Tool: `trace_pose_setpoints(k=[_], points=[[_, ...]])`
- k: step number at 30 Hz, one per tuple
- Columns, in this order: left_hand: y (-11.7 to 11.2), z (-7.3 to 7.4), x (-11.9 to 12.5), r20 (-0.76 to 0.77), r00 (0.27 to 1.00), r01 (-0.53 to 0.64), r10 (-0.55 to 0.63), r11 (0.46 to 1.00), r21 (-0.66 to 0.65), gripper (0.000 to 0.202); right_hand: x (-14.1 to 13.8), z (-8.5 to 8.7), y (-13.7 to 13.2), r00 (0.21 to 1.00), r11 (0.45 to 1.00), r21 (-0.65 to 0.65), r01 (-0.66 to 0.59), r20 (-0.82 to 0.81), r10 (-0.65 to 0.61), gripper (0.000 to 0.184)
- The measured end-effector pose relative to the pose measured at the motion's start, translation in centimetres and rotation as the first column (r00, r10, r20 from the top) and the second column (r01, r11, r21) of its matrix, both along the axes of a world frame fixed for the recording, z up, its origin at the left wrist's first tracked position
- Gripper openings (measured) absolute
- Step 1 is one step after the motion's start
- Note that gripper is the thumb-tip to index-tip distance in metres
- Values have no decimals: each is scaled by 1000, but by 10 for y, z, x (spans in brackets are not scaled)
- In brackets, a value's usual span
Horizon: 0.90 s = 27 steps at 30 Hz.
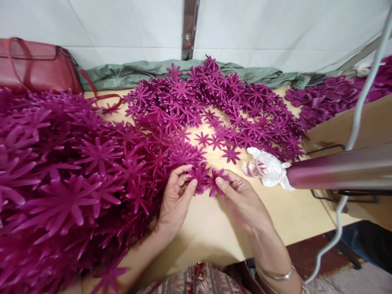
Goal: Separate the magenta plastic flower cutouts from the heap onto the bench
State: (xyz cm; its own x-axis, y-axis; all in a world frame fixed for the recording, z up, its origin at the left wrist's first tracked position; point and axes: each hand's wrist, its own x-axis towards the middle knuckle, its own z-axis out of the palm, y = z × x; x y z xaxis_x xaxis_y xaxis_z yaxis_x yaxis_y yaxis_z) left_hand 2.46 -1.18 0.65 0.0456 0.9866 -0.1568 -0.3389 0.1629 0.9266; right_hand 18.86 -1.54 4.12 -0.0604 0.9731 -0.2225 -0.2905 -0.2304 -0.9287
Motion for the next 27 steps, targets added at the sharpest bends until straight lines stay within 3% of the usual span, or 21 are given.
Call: trace_pose_setpoints(k=[6,9,14,20,27], points=[[-2,0,2,7,1000,-15,15,999,45,47,9,-7,1,975,977,71,200,84,-206,20],[-2,-1,2,-46,999,-21,25,995,98,39,9,-10,2,955,969,130,211,184,-232,31],[-4,0,-1,-89,996,-4,15,993,116,19,3,-4,1,964,986,61,155,210,-164,36],[-3,0,-3,-29,999,34,-32,996,88,33,-9,-1,2,976,994,45,102,191,-108,37],[2,-6,1,-11,998,-61,61,998,28,33,-5,1,5,995,999,-19,-48,91,50,28]])
